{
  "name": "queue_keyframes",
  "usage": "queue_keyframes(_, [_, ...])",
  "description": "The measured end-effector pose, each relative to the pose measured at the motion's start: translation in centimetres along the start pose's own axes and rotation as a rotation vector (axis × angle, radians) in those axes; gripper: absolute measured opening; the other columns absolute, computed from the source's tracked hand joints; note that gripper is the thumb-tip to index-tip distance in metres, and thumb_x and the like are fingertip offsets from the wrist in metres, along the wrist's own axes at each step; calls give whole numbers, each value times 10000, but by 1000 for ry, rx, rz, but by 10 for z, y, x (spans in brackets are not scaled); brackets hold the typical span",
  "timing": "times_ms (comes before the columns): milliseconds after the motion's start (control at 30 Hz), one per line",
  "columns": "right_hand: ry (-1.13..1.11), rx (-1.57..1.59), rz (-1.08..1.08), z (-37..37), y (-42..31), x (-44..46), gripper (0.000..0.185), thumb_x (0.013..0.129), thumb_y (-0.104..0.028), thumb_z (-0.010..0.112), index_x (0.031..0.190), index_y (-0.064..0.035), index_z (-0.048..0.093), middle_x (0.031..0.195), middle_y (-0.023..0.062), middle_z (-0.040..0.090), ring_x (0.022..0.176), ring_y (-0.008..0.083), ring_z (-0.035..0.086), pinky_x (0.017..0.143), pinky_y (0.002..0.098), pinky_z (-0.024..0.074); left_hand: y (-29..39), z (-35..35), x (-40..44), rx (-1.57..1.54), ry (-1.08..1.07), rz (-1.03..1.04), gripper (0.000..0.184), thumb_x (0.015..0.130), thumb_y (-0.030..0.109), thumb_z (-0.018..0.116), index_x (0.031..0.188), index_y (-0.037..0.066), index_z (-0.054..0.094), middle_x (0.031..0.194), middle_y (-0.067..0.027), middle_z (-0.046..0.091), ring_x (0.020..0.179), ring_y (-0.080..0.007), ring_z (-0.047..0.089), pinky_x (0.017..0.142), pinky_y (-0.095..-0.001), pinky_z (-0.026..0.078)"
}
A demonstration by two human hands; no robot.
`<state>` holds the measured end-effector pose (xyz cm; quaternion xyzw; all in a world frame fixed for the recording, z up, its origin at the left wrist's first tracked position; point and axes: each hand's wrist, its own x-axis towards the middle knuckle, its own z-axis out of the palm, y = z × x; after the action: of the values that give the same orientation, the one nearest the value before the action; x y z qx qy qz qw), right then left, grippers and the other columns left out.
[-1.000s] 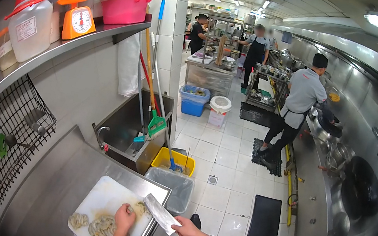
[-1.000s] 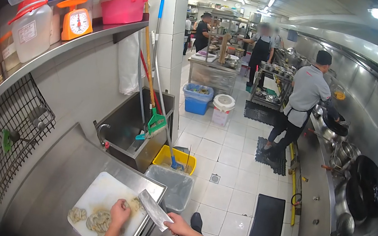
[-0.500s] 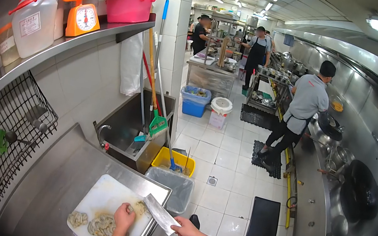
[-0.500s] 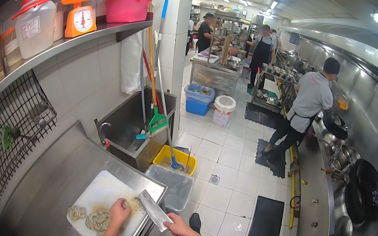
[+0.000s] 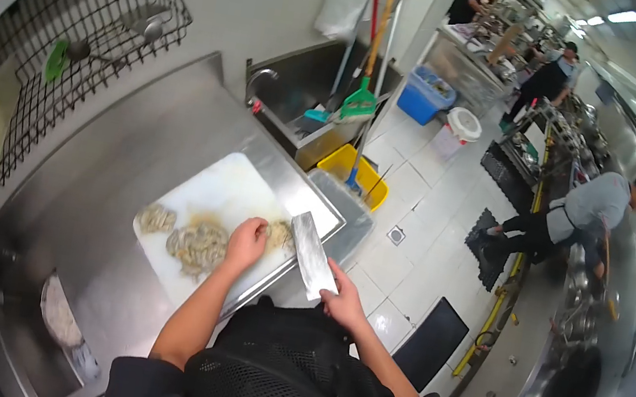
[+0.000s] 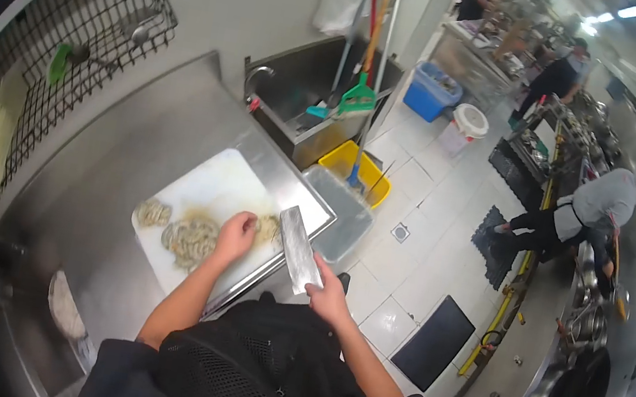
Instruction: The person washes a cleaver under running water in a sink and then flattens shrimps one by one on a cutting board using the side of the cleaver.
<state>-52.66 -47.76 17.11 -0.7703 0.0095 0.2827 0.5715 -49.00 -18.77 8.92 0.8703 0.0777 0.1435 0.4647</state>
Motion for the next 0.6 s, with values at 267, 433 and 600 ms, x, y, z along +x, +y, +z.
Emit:
queue_keyframes(267, [-99,-86,-73,7,-3,20,761,892,28,649,1596,-126,404,1549,228,503,1450,318,477,1158,350,390,9,-2,0,96,14,-25,110,895,83,655,972,48,724,979,-158,681,928,-370,663,832,-459,531])
queue_keyframes(433, [-126,-127,-65,7,-5,32,745,886,13,662,1581,-111,424,1548,224,507,1449,321,481,1164,348,385,14,-3,-1,141,38,17,107,895,84,654,975,67,724,975,-147,670,964,-372,648,848,-471,527])
queue_keyframes(600, [-129,-145,-111,6,2,36,727,880,12,668,1564,-107,452,1523,224,533,1436,327,497,1161,351,389,17,-3,-1,176,19,-23,116,889,58,648,981,60,718,990,-148,676,973,-378,641,860,-476,527])
